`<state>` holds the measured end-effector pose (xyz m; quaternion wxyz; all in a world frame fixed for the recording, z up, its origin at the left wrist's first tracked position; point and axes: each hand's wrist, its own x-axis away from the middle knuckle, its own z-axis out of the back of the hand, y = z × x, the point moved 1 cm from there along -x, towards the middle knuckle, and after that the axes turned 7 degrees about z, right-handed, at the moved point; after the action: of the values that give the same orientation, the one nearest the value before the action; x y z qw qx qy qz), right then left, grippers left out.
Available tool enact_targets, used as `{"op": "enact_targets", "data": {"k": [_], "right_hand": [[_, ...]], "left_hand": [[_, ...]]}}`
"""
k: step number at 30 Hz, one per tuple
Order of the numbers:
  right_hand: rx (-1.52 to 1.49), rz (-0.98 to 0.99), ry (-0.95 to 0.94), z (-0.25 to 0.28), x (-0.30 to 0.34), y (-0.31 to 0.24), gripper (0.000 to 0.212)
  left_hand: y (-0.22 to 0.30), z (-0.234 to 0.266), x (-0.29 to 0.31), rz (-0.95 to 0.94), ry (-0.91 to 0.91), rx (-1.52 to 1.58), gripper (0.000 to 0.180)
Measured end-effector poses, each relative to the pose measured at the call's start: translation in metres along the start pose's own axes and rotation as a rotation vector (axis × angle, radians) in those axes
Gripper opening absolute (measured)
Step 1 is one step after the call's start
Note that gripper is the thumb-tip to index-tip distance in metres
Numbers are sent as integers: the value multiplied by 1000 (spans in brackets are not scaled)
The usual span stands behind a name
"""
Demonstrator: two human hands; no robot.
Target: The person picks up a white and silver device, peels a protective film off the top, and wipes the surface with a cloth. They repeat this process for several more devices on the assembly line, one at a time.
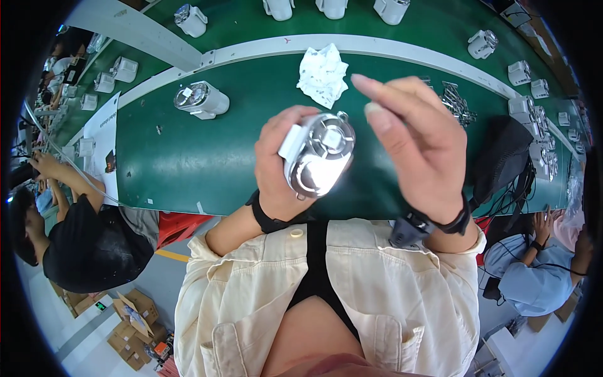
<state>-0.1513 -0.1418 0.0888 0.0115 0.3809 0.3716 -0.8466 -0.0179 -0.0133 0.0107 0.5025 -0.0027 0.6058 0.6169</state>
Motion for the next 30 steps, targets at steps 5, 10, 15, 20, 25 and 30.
{"op": "enact_targets", "data": {"k": [5,10,15,20,25,30], "right_hand": [[-440,-209,6,-16,3,7,27],[-771,-223,-26,-32,6,9,29],[-813,-318,-17,-35,4,4,30],[-935,-350,-7,-38,2,9,31],[-1094,-390,31,-32,0,7,32],[-875,-244,106,-31,1,4,32]], "left_hand": [[2,-2,1,-9,-137,169,79],[5,3,1,-39,-80,4,73],[5,-1,-1,-106,2,-27,71],[4,3,-3,-49,-41,-93,72],[-3,8,-4,-90,-59,-75,94],[-2,5,-2,0,-82,-1,92]]}}
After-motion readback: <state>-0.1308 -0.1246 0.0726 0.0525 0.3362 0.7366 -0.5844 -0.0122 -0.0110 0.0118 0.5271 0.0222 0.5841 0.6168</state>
